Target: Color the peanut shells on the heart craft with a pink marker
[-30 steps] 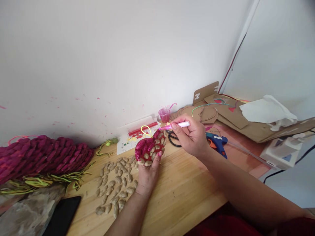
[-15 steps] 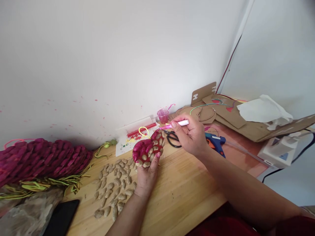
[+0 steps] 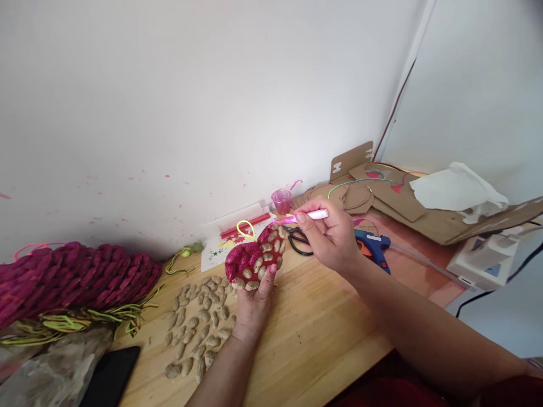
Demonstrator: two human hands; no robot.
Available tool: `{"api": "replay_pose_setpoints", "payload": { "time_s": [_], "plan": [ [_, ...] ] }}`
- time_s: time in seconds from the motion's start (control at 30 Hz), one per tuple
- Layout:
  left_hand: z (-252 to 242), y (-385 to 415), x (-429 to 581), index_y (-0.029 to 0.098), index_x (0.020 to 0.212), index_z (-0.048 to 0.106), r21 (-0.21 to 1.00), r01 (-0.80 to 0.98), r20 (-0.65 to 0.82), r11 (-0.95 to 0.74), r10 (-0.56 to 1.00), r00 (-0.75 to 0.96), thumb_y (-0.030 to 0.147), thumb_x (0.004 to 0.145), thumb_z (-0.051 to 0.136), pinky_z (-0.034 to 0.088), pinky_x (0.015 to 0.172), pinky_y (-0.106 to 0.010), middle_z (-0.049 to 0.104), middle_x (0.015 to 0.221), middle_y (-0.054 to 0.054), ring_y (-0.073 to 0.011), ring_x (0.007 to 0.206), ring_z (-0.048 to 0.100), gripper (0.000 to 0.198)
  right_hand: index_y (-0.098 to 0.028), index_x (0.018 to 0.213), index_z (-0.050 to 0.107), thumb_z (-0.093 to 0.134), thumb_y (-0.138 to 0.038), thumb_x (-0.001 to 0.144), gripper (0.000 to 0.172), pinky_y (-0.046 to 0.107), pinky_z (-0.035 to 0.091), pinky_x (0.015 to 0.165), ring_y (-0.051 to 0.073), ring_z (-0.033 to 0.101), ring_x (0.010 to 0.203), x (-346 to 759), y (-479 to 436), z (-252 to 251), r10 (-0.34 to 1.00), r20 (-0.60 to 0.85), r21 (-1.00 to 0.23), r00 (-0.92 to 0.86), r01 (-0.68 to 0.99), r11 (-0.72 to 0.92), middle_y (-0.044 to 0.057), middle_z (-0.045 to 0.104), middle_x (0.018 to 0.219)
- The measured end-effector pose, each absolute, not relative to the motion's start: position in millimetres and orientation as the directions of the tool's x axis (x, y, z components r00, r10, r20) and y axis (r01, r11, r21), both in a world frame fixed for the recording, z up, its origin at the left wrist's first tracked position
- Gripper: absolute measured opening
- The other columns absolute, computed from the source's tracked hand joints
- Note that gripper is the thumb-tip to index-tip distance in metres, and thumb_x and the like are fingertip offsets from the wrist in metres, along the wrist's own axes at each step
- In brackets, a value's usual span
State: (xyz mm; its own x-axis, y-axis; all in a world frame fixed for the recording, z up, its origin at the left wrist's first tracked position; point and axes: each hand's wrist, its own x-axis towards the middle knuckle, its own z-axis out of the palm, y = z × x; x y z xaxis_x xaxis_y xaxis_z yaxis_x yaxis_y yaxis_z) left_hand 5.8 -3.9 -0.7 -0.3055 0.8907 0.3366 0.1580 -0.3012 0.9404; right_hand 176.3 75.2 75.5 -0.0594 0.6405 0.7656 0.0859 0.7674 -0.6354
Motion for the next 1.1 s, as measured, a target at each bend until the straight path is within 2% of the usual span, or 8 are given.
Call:
{"api": "replay_pose_setpoints", "payload": {
  "time_s": [0.17, 0.3, 0.43, 0.6, 0.73, 0.93, 1.1],
  "plan": [
    [-1, -4, 5, 0.021, 0.120, 0.076, 0.927, 0.191, 0.369, -0.323, 0.875, -0.313, 0.045, 0.093, 0.074, 0.048, 0.118, -0.042, 0.080, 0.124, -0.012, -0.0259, 0.120, 0.074, 0.037, -0.023, 0.095, 0.064, 0.064, -0.029, 0.101, 0.009, 0.031, 0.046, 0.066, 0.015, 0.061, 0.071, 176, 76, 76, 0.656, 0.751, -0.652, -0.071, 0.069, 0.755, 0.001, 0.067, 0.081],
    [-5, -5, 1, 0.024, 0.117, 0.078, 0.911, 0.265, 0.389, -0.316, 0.872, -0.299, 0.043, 0.093, 0.074, 0.040, 0.125, -0.041, 0.079, 0.124, -0.009, -0.0251, 0.126, 0.071, 0.031, -0.023, 0.095, 0.063, 0.062, -0.029, 0.102, 0.009, 0.030, 0.046, 0.066, 0.015, 0.061, 0.071, 177, 75, 76, 0.648, 0.761, -0.644, -0.032, 0.085, 0.760, 0.000, 0.067, 0.081],
    [-12, -4, -1, 0.026, 0.118, 0.077, 0.920, 0.257, 0.370, -0.296, 0.872, -0.321, 0.043, 0.094, 0.073, 0.035, 0.128, -0.043, 0.078, 0.125, -0.009, -0.0253, 0.130, 0.068, 0.030, -0.023, 0.096, 0.064, 0.065, -0.032, 0.101, 0.010, 0.031, 0.046, 0.066, 0.016, 0.061, 0.072, 177, 75, 75, 0.657, 0.750, -0.654, -0.077, 0.066, 0.754, 0.001, 0.067, 0.081],
    [-15, -2, 0, 0.024, 0.124, 0.074, 0.942, 0.172, 0.331, -0.288, 0.879, -0.342, 0.045, 0.093, 0.074, 0.037, 0.127, -0.046, 0.075, 0.132, -0.011, -0.0268, 0.133, 0.066, 0.037, -0.023, 0.095, 0.063, 0.063, -0.029, 0.102, 0.009, 0.031, 0.047, 0.068, 0.016, 0.061, 0.072, 177, 75, 75, 0.647, 0.761, -0.642, -0.041, 0.086, 0.762, 0.001, 0.068, 0.082],
    [-10, -4, 1, 0.023, 0.126, 0.074, 0.941, 0.184, 0.332, -0.285, 0.884, -0.329, 0.046, 0.092, 0.074, 0.037, 0.126, -0.049, 0.074, 0.133, -0.012, -0.0283, 0.135, 0.064, 0.040, -0.024, 0.095, 0.065, 0.065, -0.035, 0.101, 0.012, 0.032, 0.048, 0.067, 0.016, 0.062, 0.072, 176, 73, 76, 0.668, 0.736, -0.667, -0.108, 0.050, 0.743, 0.002, 0.069, 0.082],
    [-8, -7, 1, 0.023, 0.120, 0.074, 0.958, 0.171, 0.278, -0.229, 0.888, -0.367, 0.052, 0.090, 0.075, 0.044, 0.121, -0.049, 0.079, 0.116, -0.010, -0.0289, 0.128, 0.067, 0.042, -0.024, 0.095, 0.065, 0.067, -0.036, 0.100, 0.013, 0.031, 0.050, 0.066, 0.018, 0.065, 0.077, 176, 76, 74, 0.680, 0.729, -0.674, -0.081, 0.089, 0.733, 0.003, 0.071, 0.084],
    [-11, -7, 0, 0.022, 0.126, 0.072, 0.961, 0.146, 0.273, -0.235, 0.890, -0.365, 0.049, 0.091, 0.076, 0.040, 0.123, -0.049, 0.075, 0.130, -0.012, -0.0289, 0.133, 0.065, 0.044, -0.023, 0.097, 0.066, 0.066, -0.030, 0.100, 0.008, 0.030, 0.049, 0.065, 0.016, 0.065, 0.072, 174, 74, 74, 0.640, 0.755, -0.635, -0.143, 0.082, 0.768, 0.002, 0.072, 0.083]
  ]
}}
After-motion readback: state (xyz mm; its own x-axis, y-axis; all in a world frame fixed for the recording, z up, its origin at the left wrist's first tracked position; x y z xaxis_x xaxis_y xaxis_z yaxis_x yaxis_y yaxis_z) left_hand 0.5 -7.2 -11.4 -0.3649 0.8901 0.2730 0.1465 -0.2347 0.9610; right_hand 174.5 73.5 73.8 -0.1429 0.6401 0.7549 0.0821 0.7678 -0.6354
